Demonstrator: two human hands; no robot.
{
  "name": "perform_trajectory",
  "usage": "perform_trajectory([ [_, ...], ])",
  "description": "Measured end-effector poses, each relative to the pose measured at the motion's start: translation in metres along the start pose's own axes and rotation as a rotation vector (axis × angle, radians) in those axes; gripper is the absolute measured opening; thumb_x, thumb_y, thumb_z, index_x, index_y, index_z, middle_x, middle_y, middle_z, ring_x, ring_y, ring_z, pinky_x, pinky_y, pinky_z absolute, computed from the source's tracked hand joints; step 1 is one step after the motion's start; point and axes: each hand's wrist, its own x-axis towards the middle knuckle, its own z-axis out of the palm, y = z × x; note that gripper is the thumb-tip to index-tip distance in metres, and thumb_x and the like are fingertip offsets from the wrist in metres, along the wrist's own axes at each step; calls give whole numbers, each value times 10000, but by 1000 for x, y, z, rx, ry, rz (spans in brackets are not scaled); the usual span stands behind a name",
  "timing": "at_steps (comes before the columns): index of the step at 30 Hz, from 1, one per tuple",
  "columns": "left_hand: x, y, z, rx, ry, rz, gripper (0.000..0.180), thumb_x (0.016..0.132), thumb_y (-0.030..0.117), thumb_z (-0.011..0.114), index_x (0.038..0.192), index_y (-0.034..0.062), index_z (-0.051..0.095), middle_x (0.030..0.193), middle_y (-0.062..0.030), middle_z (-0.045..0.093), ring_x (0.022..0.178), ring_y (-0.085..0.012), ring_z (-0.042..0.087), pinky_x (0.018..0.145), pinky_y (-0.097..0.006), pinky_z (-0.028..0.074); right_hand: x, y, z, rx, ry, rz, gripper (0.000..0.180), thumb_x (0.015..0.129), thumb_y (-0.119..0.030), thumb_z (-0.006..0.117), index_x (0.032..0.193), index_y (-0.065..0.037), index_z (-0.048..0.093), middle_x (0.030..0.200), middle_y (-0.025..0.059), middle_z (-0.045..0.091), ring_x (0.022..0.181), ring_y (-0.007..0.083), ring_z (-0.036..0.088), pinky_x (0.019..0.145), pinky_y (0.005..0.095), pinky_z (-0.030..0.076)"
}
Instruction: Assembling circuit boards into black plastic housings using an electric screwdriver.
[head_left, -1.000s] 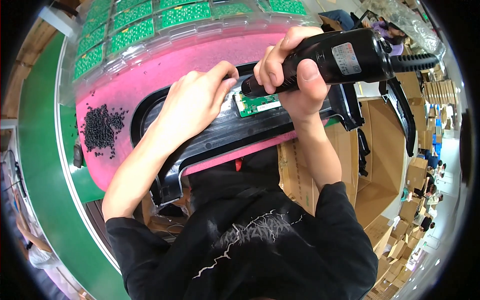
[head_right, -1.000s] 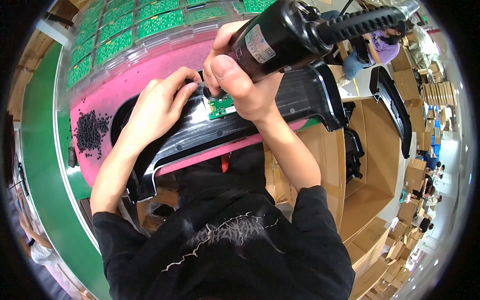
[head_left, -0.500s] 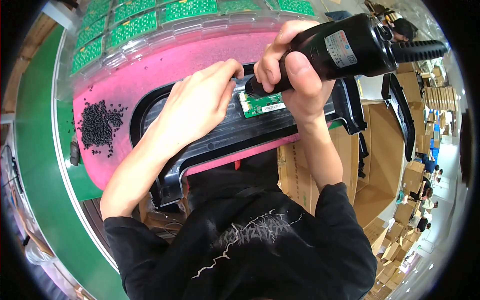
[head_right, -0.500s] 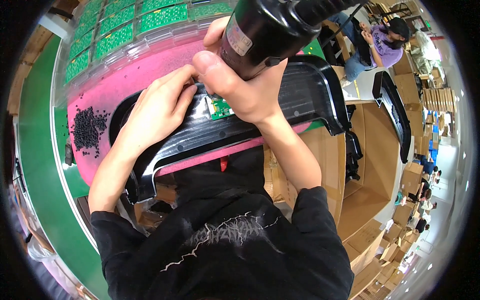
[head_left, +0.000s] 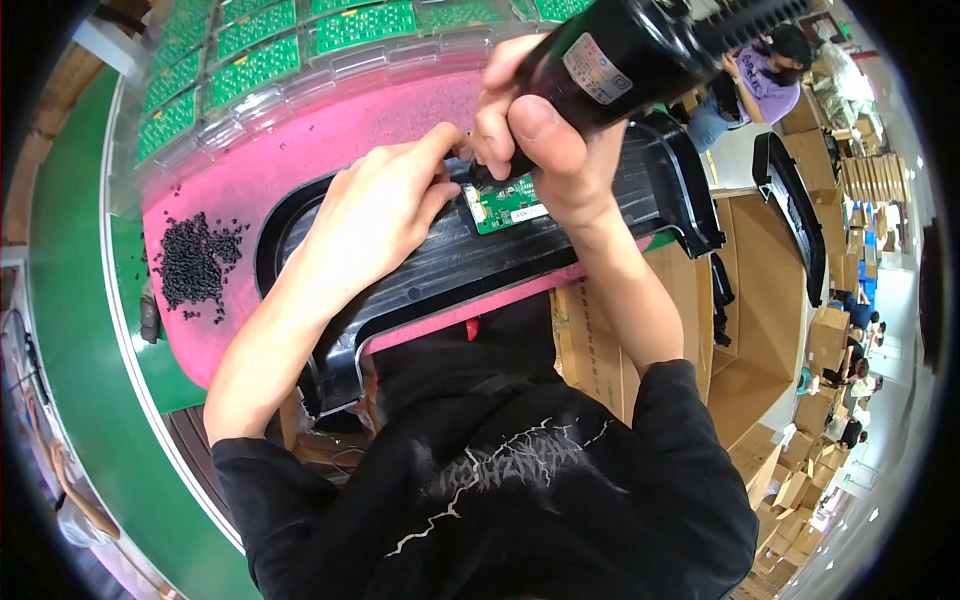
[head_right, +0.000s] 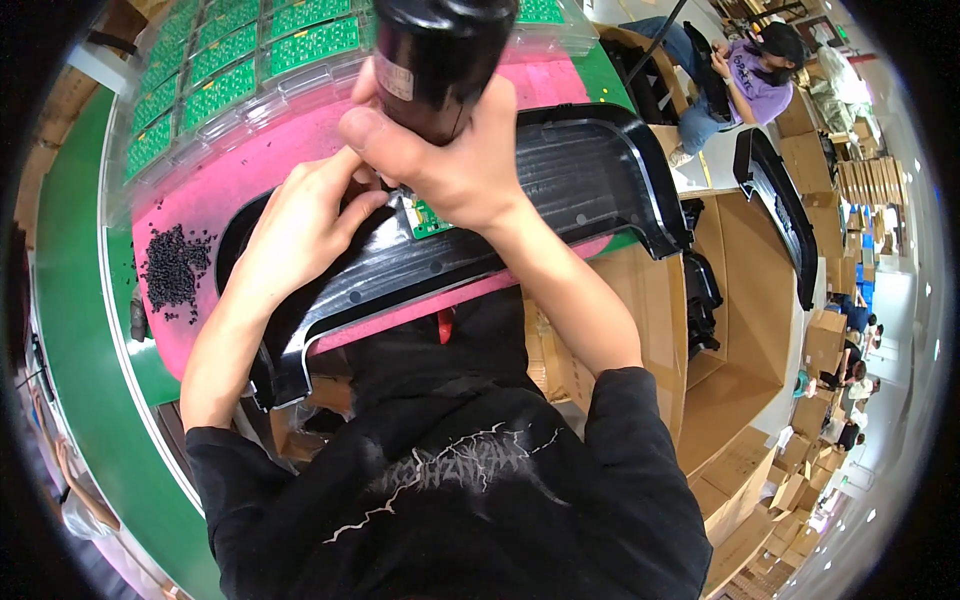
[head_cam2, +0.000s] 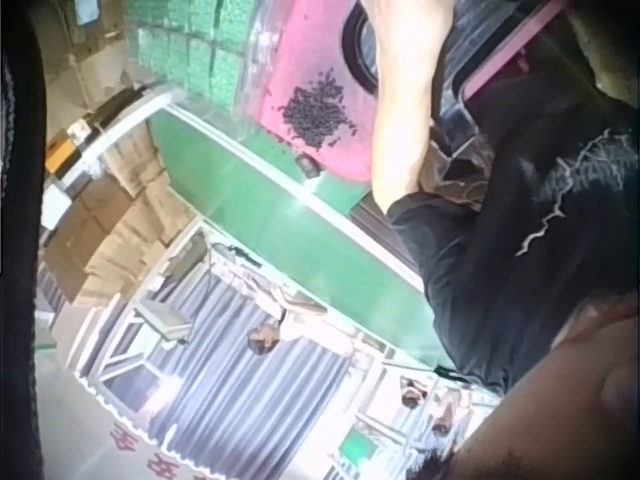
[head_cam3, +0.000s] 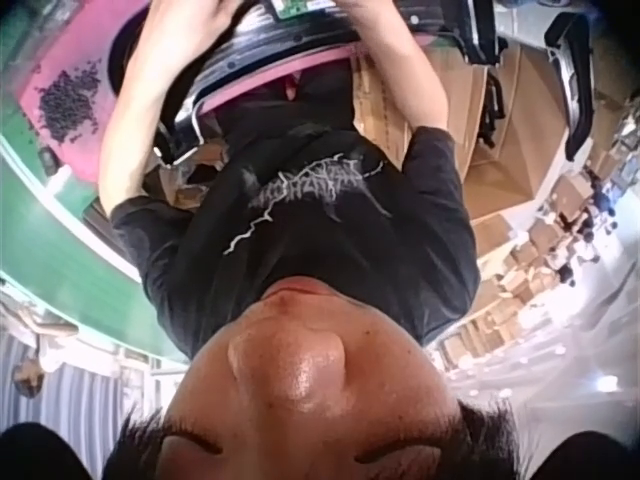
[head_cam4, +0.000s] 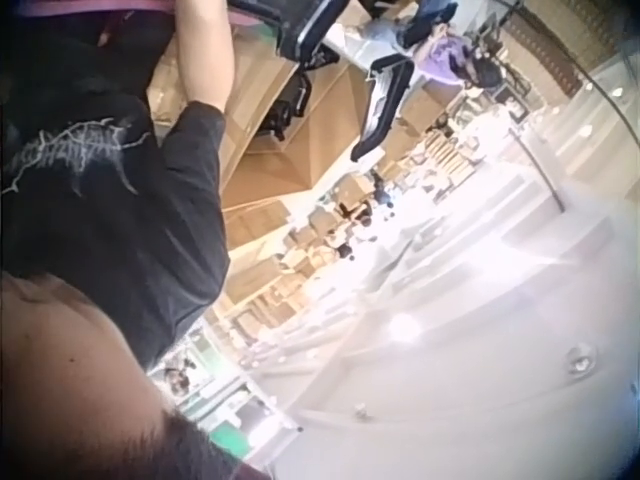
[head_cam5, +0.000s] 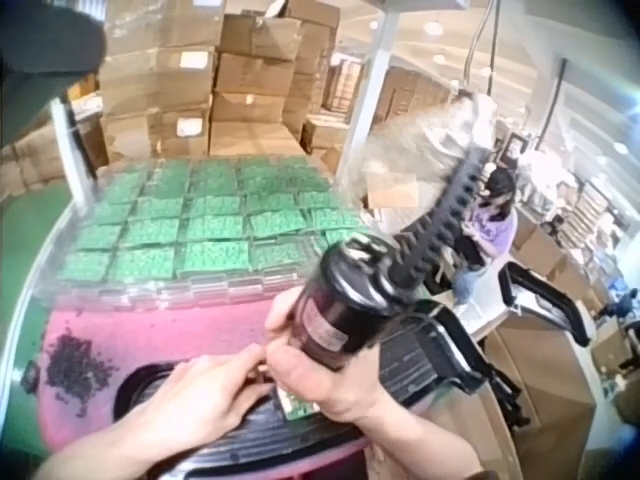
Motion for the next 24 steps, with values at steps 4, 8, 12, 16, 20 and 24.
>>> perform_trajectory([
  [4,1,4,-2,-39,-63,-22,299,829,47,653,1098,64,524,813,-140,648,817,-373,651,678,-441,503,-14,-20,-11,196,-6,-20,430,909,-417,598,1120,-61,484,636,30,474,500,140,458,517,317,407],
  [8,3,9,-3,-245,-23,133,325,816,-22,658,1116,41,550,825,-102,645,767,-265,669,643,-349,512,-8,-43,-18,374,-103,-203,604,898,-621,502,1173,-84,478,680,-6,482,516,113,445,555,300,398],
  [12,2,15,-4,-383,49,250,319,822,-75,624,1114,22,540,792,-114,631,763,-258,684,666,-346,519,-7,-47,-24,406,-186,-298,624,885,-638,503,1187,-92,487,689,-13,492,518,98,447,562,289,401],
  [16,1,16,-3,-397,53,226,307,816,-91,621,1093,20,551,809,-118,648,778,-260,694,670,-337,528,-8,-51,-26,412,-186,-324,624,876,-645,507,1189,-105,505,691,-21,499,518,95,458,570,285,416],
  [20,1,15,-3,-356,87,235,306,818,-82,630,1095,26,557,818,-124,665,793,-257,704,678,-328,542,-10,-51,-26,394,-157,-318,616,867,-647,522,1182,-118,513,688,-23,500,518,96,467,578,288,428],
  [24,1,6,0,-398,120,302,347,810,-117,631,1127,12,582,866,-109,672,782,-179,692,625,-275,554,-12,-53,-24,394,-160,-310,616,868,-650,520,1177,-117,511,690,-19,499,521,98,472,578,290,428],
])
